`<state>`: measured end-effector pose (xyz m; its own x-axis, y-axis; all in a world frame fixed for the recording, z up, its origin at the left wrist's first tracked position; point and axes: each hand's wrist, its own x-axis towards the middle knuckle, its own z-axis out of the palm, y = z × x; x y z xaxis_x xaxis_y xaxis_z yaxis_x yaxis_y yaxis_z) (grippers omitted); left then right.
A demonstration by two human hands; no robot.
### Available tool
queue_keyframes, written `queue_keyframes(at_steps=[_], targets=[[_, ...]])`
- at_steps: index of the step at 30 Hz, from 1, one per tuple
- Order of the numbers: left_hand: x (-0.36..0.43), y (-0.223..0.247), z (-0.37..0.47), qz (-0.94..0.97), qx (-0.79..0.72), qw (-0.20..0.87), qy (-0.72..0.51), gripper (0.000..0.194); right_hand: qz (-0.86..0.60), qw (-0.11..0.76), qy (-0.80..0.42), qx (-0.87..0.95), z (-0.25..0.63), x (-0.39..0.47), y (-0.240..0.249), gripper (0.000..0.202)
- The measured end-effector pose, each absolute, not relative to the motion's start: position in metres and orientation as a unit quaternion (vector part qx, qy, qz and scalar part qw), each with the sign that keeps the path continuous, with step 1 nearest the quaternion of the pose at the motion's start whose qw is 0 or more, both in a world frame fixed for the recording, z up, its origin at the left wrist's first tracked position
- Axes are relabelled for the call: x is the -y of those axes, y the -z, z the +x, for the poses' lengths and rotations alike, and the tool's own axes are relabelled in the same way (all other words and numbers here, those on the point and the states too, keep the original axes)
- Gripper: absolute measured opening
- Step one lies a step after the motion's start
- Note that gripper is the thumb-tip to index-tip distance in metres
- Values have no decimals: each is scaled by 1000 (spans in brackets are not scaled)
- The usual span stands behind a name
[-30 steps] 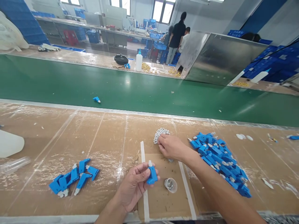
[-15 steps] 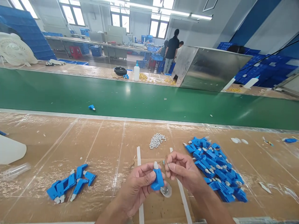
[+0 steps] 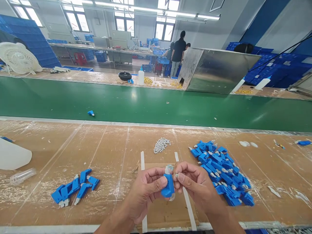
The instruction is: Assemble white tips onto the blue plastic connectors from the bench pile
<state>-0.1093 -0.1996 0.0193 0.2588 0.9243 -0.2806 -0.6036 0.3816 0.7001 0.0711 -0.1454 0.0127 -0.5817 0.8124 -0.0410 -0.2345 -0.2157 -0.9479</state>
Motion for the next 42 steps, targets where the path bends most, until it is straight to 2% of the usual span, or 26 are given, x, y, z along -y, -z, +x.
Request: queue_keyframes(at_steps=[8,12,19,24,31,35,42], targets=[[202,-28,-109,143,-355,810,-445,23,-272,422,-448,739,82,161,-16,9],[202,-29,-109,140,-353,817,-434,23,-234,423,-388,784,82,159,-17,15],[204,-25,-110,137,-351,825,-421,22,-196,401,-325,834,86,155,-16,28],[202,-19,-112,110,-347,838,-407,16,-177,344,-285,877,94,154,-19,35],[195,-29,-114,172,-391,829,-360,22,-160,298,-353,873,96,143,-29,31],[194,-34,-113,180,-390,833,-349,19,-162,342,-372,848,95,141,-24,29],[193,-35,-112,174,-380,839,-350,22,-171,408,-321,837,93,149,-15,33]])
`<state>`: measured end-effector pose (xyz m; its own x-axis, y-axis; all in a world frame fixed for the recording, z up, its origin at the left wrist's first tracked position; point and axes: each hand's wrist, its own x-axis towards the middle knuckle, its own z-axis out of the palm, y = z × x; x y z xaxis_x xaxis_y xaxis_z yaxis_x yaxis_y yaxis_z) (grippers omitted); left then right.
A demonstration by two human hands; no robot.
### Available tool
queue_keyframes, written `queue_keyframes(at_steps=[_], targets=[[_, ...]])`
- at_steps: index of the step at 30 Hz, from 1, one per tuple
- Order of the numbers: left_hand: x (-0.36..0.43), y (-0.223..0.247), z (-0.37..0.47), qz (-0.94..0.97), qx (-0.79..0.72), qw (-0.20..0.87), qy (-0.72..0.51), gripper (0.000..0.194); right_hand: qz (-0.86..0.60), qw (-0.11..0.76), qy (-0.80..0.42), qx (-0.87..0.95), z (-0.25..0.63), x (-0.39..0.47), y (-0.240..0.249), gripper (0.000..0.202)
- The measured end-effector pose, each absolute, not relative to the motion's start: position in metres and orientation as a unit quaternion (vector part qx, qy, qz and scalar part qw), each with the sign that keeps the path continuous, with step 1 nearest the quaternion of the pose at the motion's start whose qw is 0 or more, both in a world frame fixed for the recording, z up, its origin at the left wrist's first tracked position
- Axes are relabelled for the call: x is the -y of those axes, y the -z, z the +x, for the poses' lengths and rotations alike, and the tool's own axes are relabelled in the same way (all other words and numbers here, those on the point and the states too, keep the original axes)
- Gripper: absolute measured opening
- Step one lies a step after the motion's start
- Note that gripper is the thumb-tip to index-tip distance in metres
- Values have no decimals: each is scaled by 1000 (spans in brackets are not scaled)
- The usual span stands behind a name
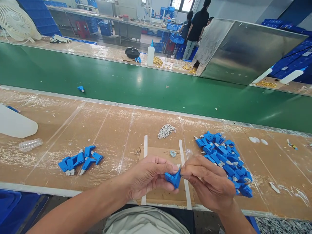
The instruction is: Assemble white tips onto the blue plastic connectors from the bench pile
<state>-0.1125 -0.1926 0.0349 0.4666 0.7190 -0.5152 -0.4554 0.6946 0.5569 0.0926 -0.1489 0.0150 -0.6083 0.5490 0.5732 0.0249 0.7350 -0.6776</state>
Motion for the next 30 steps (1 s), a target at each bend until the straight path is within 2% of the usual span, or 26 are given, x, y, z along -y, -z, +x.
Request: queue_keyframes(at_steps=[6,8,13,19,22,24,26,28,30], targets=[[190,-28,-113,197,-386,833,-343,26,-160,403,-319,843,93,147,-17,35],[188,-25,-113,225,-387,824,-348,27,-152,391,-364,832,94,143,-17,35],[184,-27,-114,333,-396,777,-360,33,-186,380,-495,759,96,133,-16,18],[181,-25,-110,375,-436,748,-330,38,-213,332,-537,746,96,125,-12,14],[164,-20,-113,428,-446,725,-303,38,-259,343,-535,727,100,122,-2,15],[138,-22,-121,510,-508,629,-293,35,-309,367,-542,690,106,122,6,18],[102,-31,-133,583,-603,460,-292,32,-351,382,-550,655,115,127,12,25],[65,-45,-145,603,-659,329,-306,32,-382,372,-538,653,124,137,14,20],[33,-60,-154,611,-682,249,-315,35,-413,344,-524,661,136,151,14,20]])
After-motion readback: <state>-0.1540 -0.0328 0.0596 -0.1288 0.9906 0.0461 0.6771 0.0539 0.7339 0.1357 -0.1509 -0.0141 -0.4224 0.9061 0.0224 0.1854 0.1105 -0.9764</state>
